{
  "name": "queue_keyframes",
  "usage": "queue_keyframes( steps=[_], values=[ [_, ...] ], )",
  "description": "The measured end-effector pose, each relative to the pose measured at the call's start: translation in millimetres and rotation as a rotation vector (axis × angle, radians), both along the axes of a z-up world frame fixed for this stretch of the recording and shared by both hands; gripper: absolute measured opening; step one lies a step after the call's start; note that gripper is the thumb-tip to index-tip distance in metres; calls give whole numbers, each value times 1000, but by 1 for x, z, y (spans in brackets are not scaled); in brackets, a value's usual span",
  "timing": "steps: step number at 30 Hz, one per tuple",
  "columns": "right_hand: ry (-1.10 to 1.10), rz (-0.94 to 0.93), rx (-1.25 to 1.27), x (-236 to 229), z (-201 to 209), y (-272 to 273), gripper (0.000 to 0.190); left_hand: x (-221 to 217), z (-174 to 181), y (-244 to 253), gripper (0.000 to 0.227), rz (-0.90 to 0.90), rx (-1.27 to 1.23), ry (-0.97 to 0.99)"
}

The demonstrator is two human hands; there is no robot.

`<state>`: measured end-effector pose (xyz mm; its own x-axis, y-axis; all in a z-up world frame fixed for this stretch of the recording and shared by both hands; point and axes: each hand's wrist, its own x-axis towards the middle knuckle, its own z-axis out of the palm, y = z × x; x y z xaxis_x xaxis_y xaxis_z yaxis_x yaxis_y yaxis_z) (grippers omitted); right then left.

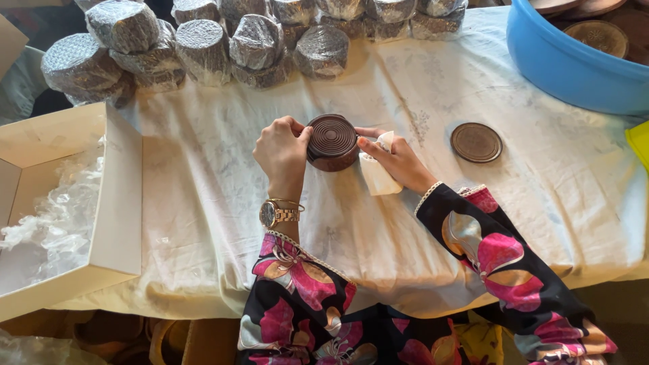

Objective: Wipe dust off clay containers and stack them on a table.

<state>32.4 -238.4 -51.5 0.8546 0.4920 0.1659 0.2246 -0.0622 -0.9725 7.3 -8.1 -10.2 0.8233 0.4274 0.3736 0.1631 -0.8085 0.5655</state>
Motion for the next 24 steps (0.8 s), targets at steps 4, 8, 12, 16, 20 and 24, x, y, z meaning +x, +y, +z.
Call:
queue_keyframes(
  steps=[4,8,12,16,20,24],
  values=[
    [-24,-25,-31,5,-7,-1,56,-2,1,-2,19,4,15,29],
    [-113,-147,-172,-4,4,1,59,-4,4,-1,22,14,7,4],
    [-229,-239,-368,-18,25,3,61,-1,5,-7,22,-7,-20,10],
    [-350,-227,-469,-19,21,6,54,16,-24,-8,35,-86,-3,-174],
    [-361,-245,-487,-22,26,7,54,26,-35,-9,44,-175,-137,22],
    [-340,-285,-437,-18,30,-5,55,33,-43,-7,48,-172,-211,73]
  ],
)
